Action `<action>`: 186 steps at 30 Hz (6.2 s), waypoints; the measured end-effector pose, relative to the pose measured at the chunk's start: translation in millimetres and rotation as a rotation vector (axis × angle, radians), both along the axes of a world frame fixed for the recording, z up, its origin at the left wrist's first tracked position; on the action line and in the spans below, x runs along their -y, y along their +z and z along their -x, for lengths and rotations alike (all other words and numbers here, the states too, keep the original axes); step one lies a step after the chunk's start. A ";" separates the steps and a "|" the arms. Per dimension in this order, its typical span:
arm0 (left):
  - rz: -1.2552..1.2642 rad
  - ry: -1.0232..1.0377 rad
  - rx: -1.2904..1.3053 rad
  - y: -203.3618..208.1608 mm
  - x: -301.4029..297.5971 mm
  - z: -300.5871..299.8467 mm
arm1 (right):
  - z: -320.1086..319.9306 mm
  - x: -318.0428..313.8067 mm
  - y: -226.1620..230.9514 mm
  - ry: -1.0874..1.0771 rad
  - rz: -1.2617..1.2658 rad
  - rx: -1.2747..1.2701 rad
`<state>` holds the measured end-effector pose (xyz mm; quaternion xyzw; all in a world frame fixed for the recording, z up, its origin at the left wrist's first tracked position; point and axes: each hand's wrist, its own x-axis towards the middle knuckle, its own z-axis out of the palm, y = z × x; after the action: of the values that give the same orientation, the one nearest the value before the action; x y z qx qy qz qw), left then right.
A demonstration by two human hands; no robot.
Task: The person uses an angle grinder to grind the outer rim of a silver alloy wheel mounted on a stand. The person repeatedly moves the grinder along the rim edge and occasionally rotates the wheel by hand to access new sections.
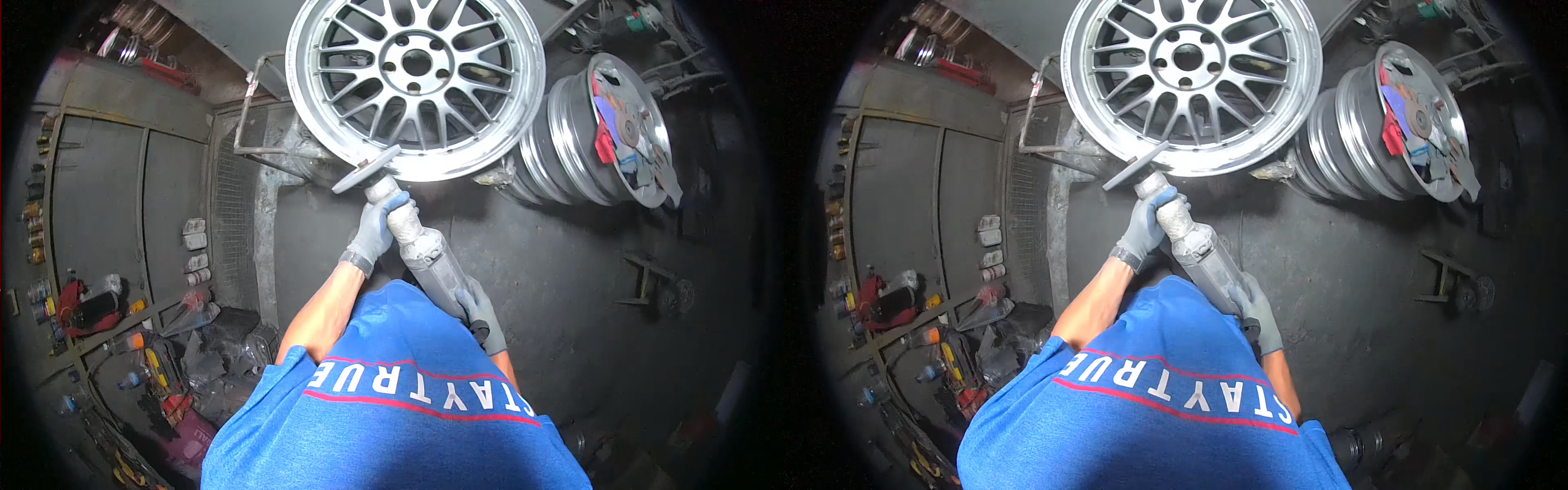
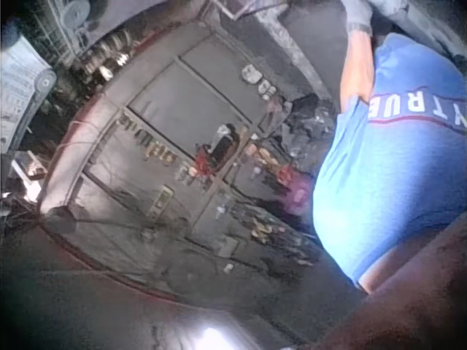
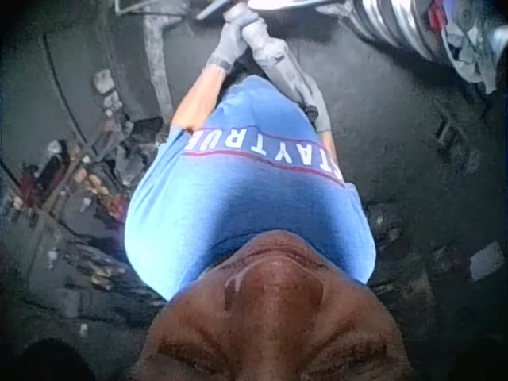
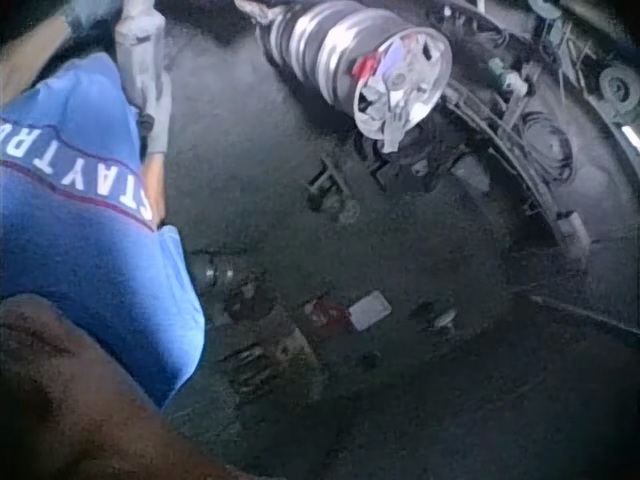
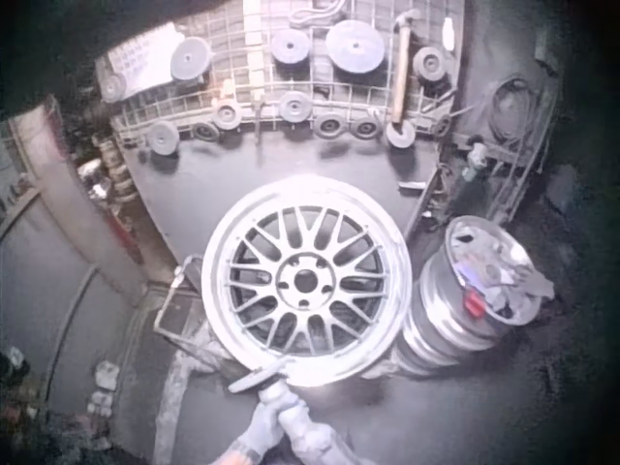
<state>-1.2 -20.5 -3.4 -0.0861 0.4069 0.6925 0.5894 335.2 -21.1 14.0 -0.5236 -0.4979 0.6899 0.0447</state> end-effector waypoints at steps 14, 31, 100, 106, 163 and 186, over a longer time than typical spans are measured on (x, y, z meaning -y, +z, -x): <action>-0.082 -0.164 0.135 -17.5 -40.1 -87.7 | -84.6 22.2 14.6 -0.202 -0.051 0.025; 0.037 -0.058 -0.058 8.8 6.7 37.8 | 42.1 25.8 14.5 -0.062 0.007 -0.046; -0.070 -0.383 0.195 -0.6 -63.7 -45.8 | 24.4 75.3 99.5 -0.475 0.066 0.188; -0.084 -0.360 0.227 -7.7 -79.6 -64.2 | 15.9 53.3 116.7 -0.481 0.100 0.231; 0.035 -0.430 -0.167 5.7 5.8 44.4 | 109.5 191.4 35.2 -0.599 0.087 -0.072; 0.080 -0.315 -0.104 4.3 -15.5 0.3 | 55.3 131.0 64.5 -0.452 0.047 0.062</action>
<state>-1.5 -5.1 0.9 -0.0087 0.4726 0.5783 0.6649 279.9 -152.0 78.5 -0.6436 -0.3528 0.6573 0.1709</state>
